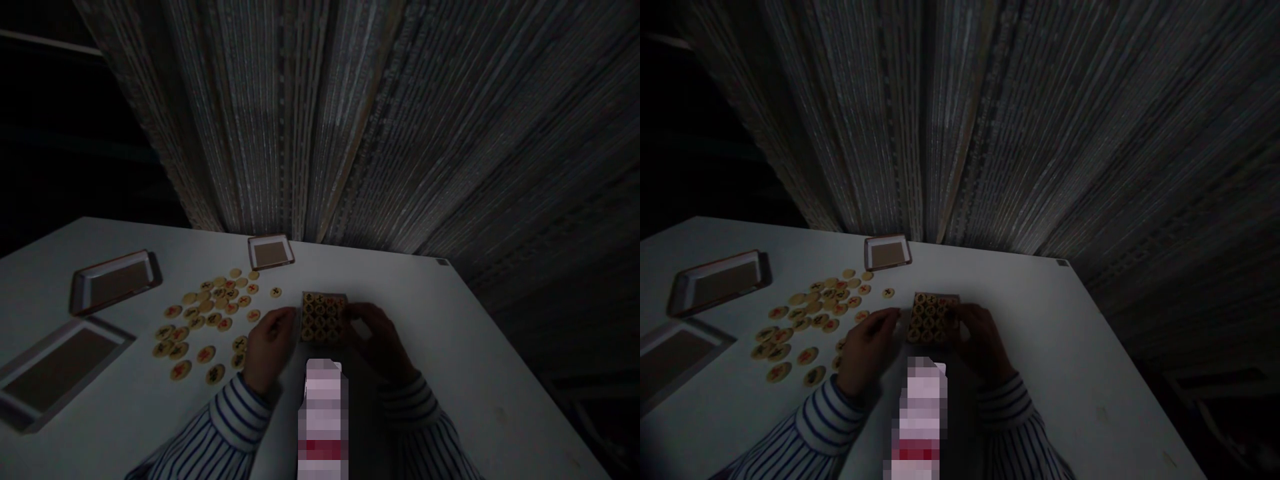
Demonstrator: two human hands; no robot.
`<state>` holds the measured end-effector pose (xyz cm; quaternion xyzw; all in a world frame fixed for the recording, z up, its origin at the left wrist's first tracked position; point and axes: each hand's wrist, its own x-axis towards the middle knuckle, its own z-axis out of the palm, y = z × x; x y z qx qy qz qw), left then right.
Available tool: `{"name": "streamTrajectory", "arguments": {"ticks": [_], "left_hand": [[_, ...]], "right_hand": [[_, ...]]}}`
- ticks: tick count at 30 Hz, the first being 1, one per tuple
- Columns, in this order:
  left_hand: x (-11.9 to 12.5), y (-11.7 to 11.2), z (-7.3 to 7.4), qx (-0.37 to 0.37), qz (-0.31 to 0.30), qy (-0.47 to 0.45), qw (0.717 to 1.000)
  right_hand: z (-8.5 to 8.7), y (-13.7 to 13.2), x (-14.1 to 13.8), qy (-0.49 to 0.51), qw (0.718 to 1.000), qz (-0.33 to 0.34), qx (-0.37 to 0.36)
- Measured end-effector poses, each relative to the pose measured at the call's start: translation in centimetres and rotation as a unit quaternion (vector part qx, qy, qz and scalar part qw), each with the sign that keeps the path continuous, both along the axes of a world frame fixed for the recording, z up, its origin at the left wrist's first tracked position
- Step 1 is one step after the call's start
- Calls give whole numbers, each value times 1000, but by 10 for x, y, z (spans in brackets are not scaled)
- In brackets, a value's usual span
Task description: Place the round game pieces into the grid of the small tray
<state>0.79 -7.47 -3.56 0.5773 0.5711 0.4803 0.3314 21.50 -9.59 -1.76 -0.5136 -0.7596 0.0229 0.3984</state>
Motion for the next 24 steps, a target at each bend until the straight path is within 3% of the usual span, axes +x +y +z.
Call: {"name": "streamTrajectory", "arguments": {"ticks": [10, 18, 24], "left_hand": [[4, -2, -12, -14, -46, 48, 998], [5, -2, -13, -11, -55, 75, 996], [5, -2, -12, 34, -49, 113, 992]], "right_hand": [[38, 43, 13, -97, 992, 25, -74], [36, 57, 8, -141, 980, 23, -139], [27, 61, 6, -170, 976, 29, -136]]}}
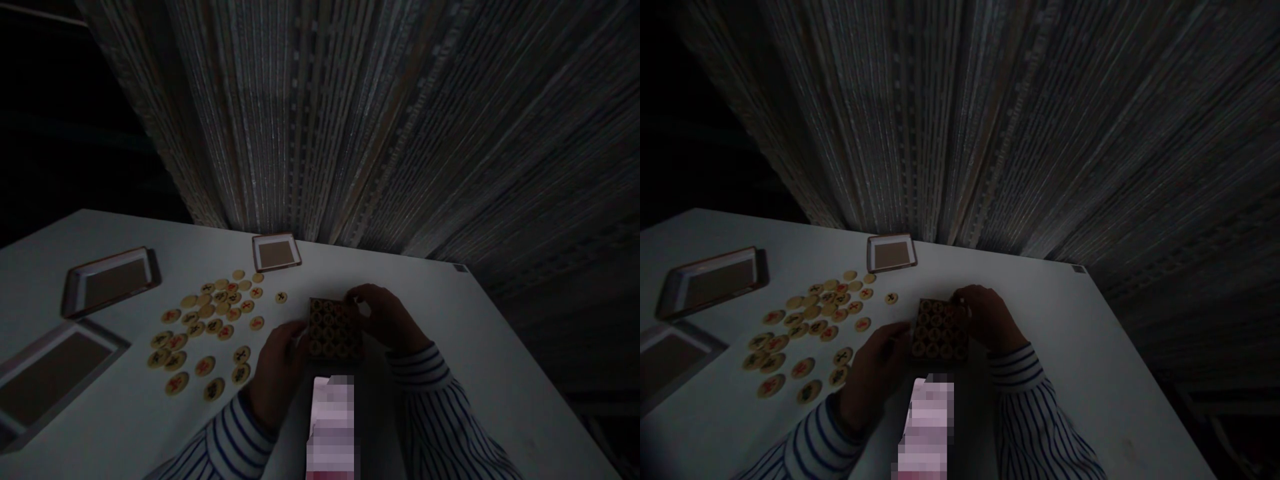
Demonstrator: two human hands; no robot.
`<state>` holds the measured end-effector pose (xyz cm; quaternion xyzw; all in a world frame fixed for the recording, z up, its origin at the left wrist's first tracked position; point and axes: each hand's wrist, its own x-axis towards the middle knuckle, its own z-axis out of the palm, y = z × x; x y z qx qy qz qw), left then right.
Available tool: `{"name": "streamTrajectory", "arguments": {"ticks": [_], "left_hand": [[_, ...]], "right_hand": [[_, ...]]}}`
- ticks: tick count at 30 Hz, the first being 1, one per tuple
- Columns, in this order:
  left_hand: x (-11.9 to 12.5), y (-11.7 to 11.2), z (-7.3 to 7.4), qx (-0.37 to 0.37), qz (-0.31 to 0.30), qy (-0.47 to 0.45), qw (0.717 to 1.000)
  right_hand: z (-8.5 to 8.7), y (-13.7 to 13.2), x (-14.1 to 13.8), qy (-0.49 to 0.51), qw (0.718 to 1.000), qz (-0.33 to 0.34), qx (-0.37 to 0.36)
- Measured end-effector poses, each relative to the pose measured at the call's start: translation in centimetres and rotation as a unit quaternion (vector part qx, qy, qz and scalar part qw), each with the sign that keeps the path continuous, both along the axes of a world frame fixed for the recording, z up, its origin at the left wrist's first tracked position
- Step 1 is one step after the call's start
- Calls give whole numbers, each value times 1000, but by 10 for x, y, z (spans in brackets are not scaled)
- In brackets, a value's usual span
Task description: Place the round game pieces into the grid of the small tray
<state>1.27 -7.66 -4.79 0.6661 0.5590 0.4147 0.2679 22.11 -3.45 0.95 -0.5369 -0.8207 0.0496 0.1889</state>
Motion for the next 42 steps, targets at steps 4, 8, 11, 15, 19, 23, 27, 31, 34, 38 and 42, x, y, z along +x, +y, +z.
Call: {"name": "streamTrajectory", "arguments": {"ticks": [4, 8, 11, 15, 19, 23, 27, 31, 34, 38, 42], "left_hand": [[-1, 0, 2, 13, -2, 21, 1000], [-1, 0, 3, 19, -1, 31, 999], [-1, -1, 3, 29, -2, 31, 999], [-1, -1, 2, 36, 3, 36, 999], [-1, -1, 1, 31, 7, 38, 999], [-2, 0, 1, 36, -2, 37, 999], [-2, 0, 0, 38, 0, 38, 999], [-2, 0, -1, 39, -4, 37, 999], [-2, 0, 0, 37, -4, 37, 999], [-2, 0, 0, 34, 0, 36, 999], [-2, 0, 0, 35, -1, 36, 999]], "right_hand": [[-8, 5, 0, 20, 1000, 21, 6], [-14, 8, -1, 16, 1000, 20, -10], [-15, 8, -2, -5, 999, 22, -22], [-16, 8, -4, -26, 999, 14, -29], [-16, 8, -6, -35, 999, 10, -34], [-16, 8, -6, -54, 998, 16, -37], [-20, 9, -5, -57, 998, 20, -33], [-22, 10, -4, -71, 997, 16, -34], [-22, 10, -5, -81, 996, 10, -41], [-22, 10, -5, -85, 996, 12, -38], [-22, 10, -6, -87, 995, 17, -35]]}}
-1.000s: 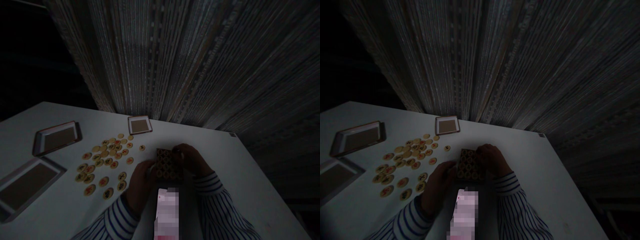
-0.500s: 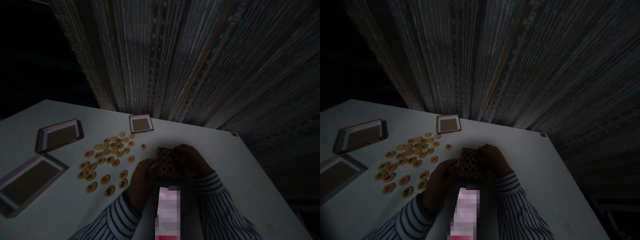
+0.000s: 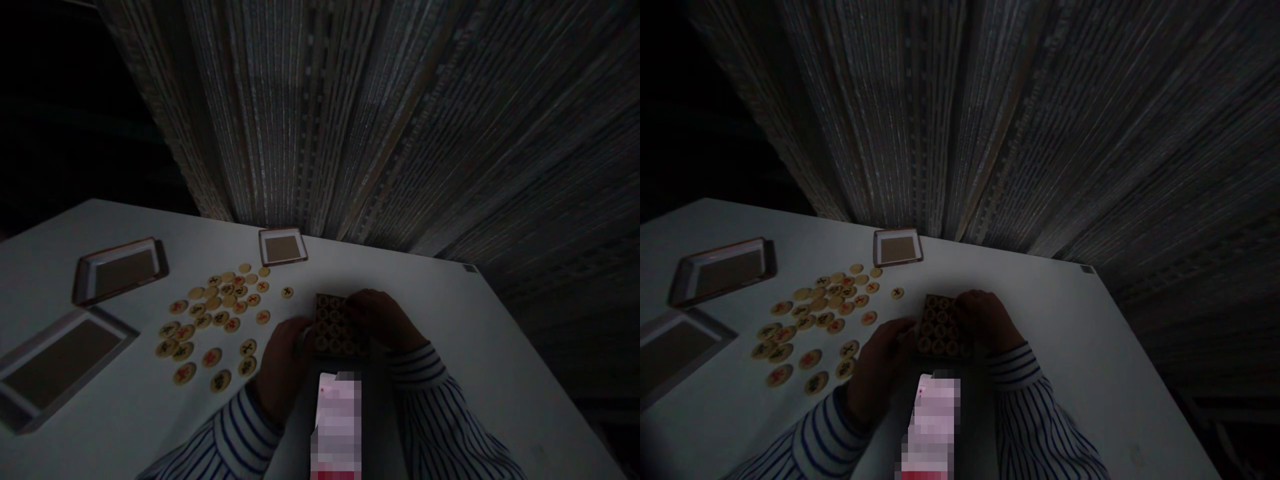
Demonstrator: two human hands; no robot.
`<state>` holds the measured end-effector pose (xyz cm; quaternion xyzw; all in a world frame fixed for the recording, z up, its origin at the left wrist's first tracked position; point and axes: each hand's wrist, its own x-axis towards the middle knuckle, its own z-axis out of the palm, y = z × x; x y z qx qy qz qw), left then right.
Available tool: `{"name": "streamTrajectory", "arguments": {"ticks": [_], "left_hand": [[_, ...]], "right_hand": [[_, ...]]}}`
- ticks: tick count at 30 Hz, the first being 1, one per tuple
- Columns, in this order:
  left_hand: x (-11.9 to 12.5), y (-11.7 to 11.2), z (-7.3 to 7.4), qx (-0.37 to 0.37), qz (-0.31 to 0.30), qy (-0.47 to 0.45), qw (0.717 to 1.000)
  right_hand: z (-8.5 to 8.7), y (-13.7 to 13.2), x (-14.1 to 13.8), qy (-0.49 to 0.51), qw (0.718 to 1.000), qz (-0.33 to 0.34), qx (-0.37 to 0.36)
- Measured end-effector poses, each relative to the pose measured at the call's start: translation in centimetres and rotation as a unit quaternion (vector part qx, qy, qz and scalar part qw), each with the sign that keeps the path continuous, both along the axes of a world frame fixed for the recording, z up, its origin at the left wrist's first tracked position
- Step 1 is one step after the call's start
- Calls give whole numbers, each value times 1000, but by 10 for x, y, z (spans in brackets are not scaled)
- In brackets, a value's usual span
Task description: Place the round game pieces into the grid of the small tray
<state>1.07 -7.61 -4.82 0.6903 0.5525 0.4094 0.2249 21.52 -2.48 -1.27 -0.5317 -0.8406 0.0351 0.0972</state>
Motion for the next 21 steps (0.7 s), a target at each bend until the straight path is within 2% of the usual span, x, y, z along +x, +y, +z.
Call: {"name": "streamTrajectory", "arguments": {"ticks": [21], "left_hand": [[-1, 0, -2, 35, -13, 21, 999]], "right_hand": [[4, -1, 0, -10, 999, 17, -32]]}}
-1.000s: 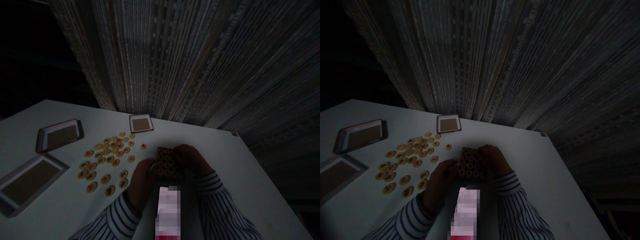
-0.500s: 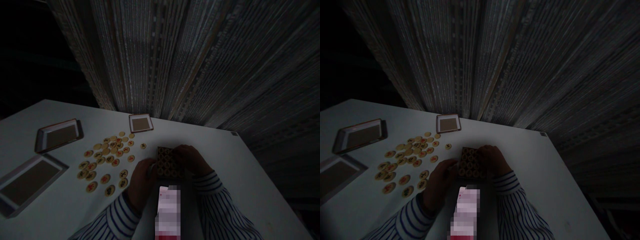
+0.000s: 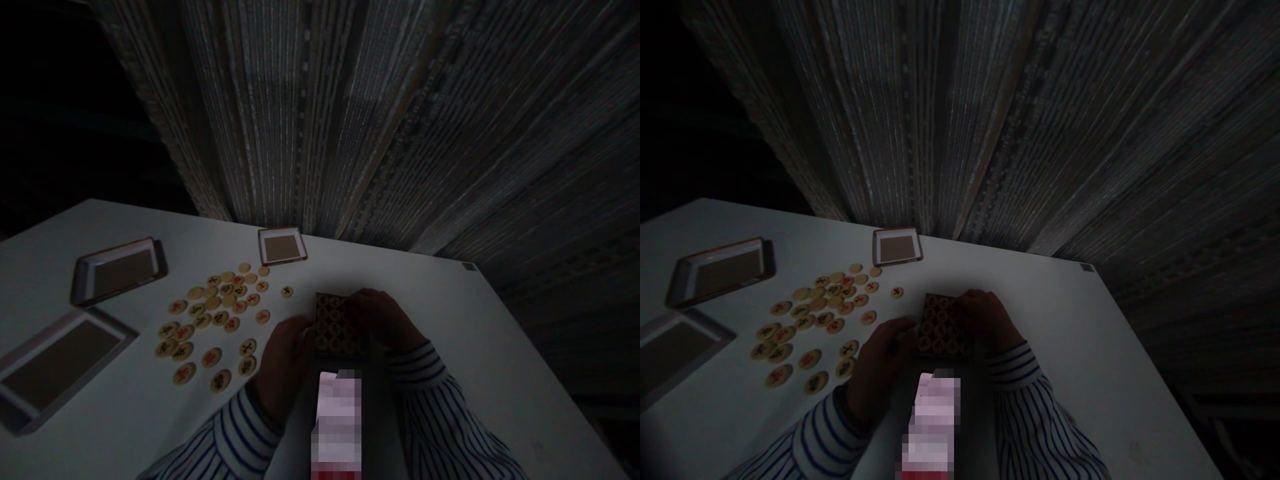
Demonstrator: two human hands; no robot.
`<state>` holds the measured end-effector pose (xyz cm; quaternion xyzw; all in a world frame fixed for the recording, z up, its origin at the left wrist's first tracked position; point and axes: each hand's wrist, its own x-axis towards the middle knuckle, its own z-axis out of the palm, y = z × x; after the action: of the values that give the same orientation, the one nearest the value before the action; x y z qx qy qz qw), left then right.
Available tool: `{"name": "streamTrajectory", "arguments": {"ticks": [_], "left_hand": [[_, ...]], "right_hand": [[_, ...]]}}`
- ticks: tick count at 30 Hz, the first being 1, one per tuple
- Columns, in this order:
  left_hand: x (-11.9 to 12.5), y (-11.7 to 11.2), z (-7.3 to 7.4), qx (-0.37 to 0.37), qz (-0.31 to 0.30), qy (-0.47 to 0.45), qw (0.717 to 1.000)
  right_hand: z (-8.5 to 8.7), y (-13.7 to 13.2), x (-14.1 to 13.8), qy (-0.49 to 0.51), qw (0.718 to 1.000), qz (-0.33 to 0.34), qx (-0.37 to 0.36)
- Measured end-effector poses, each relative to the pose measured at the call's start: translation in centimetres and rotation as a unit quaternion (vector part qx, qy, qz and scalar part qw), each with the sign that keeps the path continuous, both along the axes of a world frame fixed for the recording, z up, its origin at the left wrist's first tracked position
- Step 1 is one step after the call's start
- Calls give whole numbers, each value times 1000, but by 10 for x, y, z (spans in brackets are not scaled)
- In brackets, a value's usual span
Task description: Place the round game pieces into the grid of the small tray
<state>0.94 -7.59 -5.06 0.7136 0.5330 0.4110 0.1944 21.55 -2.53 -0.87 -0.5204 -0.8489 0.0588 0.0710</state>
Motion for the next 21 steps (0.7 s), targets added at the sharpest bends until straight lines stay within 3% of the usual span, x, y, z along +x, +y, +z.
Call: {"name": "streamTrajectory", "arguments": {"ticks": [8, 21], "left_hand": [[0, 0, -3, 14, 6, 0, 1000], [0, 0, -1, 24, 0, 4, 1000]], "right_hand": [[4, -1, -2, -27, 999, -31, -17], [5, -1, -1, -52, 998, -29, -16]]}}
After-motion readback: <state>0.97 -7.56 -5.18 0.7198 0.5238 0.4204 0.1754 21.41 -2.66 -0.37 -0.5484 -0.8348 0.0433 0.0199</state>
